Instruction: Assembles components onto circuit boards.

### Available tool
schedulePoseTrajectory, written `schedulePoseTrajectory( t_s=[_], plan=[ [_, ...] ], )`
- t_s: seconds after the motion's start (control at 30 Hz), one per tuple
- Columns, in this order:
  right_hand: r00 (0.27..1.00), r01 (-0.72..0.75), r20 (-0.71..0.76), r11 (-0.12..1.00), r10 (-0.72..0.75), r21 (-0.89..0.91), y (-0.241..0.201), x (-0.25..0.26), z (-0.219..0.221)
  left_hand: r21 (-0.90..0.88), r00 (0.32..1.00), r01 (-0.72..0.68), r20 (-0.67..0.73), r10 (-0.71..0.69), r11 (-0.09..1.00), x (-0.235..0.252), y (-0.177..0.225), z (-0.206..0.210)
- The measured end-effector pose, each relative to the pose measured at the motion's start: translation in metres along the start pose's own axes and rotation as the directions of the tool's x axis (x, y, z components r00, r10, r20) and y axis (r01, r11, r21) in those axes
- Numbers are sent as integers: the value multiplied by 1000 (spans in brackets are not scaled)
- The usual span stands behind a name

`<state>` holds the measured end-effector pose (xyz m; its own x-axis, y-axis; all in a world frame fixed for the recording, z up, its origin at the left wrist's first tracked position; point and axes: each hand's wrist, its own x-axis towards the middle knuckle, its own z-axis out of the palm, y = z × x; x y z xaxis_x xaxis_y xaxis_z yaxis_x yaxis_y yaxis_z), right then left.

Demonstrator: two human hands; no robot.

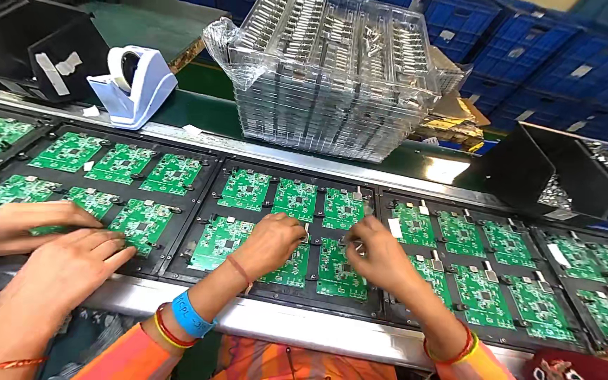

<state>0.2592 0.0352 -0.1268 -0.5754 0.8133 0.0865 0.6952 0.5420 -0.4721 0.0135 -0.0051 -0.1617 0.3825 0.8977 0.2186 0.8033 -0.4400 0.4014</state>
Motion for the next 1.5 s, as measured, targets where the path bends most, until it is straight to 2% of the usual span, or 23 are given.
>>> schedulePoseTrajectory(
  t_s=[0.07, 0.13, 0.23, 0.33, 0.43, 0.5, 0.57, 0.6, 0.77, 0.93, 1.0, 1.17, 1.3, 1.4, 1.5],
  plan=[
    [999, -15, -51, 1000, 16, 26, 7, 19, -8, 20, 1000, -19, 11, 18, 1000, 1, 3, 0],
    [999, -20, -35, 999, 22, 30, 13, 36, -13, 52, 999, -27, 22, 26, 998, 2, 7, 1],
    [996, -73, 42, 997, 72, 20, 26, 57, -11, 106, 997, 37, 58, -43, 994, 5, 18, 2],
    [996, -84, -16, 996, 83, -29, 35, 63, 5, 157, 991, 80, 91, -96, 984, 8, 41, 4],
    [998, -57, -12, 997, 56, -58, 39, 59, 9, 59, 998, 7, 56, -11, 998, 12, 68, 16],
    [999, -30, 32, 998, 32, -63, 42, 56, 7, 3, 991, -12, 132, 12, 1000, 18, 82, 20],
    [994, -58, 86, 994, 66, -96, 40, 54, 5, -30, 974, 4, 228, 3, 1000, 24, 89, 18],
    [992, -74, 96, 991, 85, -112, 39, 53, 5, -44, 973, 8, 230, 2, 999, 23, 90, 18],
    [999, -39, -5, 997, 38, -71, 34, 65, -5, -79, 996, 37, -77, -43, 996, -3, 77, 21],
    [993, 119, -10, 986, -121, -113, 29, 106, 4, -59, 931, 72, -355, -88, 996, -34, 62, 35],
    [992, 130, 22, 982, -128, -139, 26, 122, 9, -54, 897, 76, -433, -92, 996, -43, 59, 41],
    [985, 46, 170, 959, 2, -278, 25, 139, 14, -37, 856, 79, -510, -86, 996, -57, 54, 49],
    [976, 6, 210, 957, 57, -290, 25, 140, 8, -35, 853, 78, -515, -85, 996, -58, 52, 52],
    [982, 4, 183, 958, 51, -288, 30, 139, 8, -42, 863, 72, -498, -83, 997, -56, 51, 51],
    [997, 64, 45, 966, -55, -252, 43, 124, 21, -42, 862, 66, -500, -79, 997, -53, 50, 50]
  ],
)
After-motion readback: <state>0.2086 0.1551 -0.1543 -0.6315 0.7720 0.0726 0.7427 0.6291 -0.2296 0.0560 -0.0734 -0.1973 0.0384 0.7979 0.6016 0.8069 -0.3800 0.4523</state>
